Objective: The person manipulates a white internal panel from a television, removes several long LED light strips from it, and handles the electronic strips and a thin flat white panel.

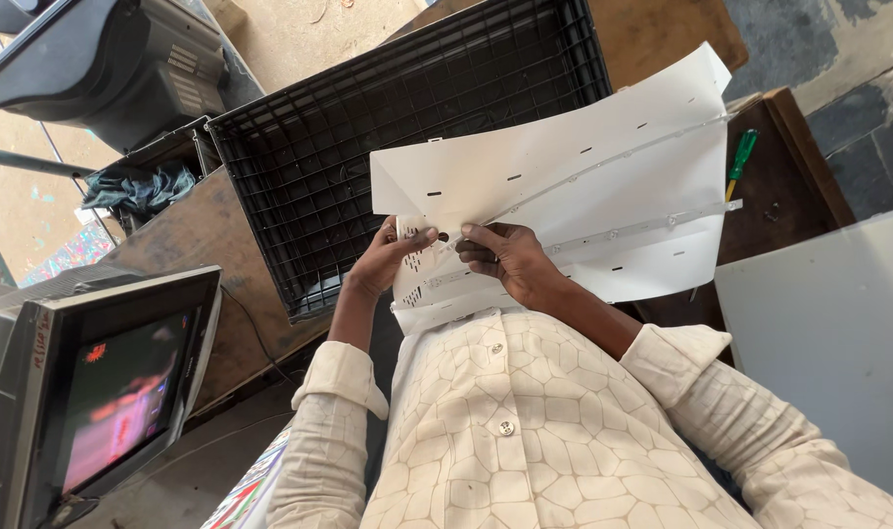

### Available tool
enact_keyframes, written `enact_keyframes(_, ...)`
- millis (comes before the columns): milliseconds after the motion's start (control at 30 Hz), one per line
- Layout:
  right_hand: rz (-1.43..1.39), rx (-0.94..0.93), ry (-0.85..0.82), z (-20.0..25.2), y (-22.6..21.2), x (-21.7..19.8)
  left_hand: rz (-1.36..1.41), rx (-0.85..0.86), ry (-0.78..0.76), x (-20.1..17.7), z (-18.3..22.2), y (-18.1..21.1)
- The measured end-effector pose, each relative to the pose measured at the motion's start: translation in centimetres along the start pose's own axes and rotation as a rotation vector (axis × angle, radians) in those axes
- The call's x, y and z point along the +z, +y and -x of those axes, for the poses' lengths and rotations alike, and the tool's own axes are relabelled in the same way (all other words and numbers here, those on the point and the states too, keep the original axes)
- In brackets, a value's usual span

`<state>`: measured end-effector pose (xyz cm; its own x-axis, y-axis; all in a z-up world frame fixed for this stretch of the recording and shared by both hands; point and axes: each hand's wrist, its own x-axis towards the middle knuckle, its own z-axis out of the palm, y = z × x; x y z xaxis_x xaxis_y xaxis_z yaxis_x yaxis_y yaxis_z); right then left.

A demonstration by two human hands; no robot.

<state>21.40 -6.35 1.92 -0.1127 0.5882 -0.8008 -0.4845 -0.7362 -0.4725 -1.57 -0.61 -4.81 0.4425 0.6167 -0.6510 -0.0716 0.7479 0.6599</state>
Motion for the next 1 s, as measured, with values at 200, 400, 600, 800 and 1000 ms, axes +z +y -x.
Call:
enact_keyframes(200, -0.07, 0.023, 0.065, 0.6, 1.0, 0.7, -0.028, 0.045, -0.01, -0.1, -0.2, -1.5)
enact_keyframes(400, 0.017, -0.02, 0.146, 1.2, 2.4, 1.5, -0.032, 0.089, -0.069, -1.3, -0.7, -3.1)
enact_keyframes(600, 0.134, -0.047, 0.214, 1.8, 3.4, 2.2, -0.032, 0.026, -0.012, -2.4, -1.7, -4.6)
enact_keyframes(800, 0.086, -0.077, 0.199, 1.9, 4.3, 2.1, -0.093, 0.11, -0.093, -3.0, -0.9, -3.5)
enact_keyframes(1000, 0.048, -0.085, 0.192, 1.3, 4.5, 1.9, -0.877, 0.429, 0.62, -0.9, 4.3, 7.1)
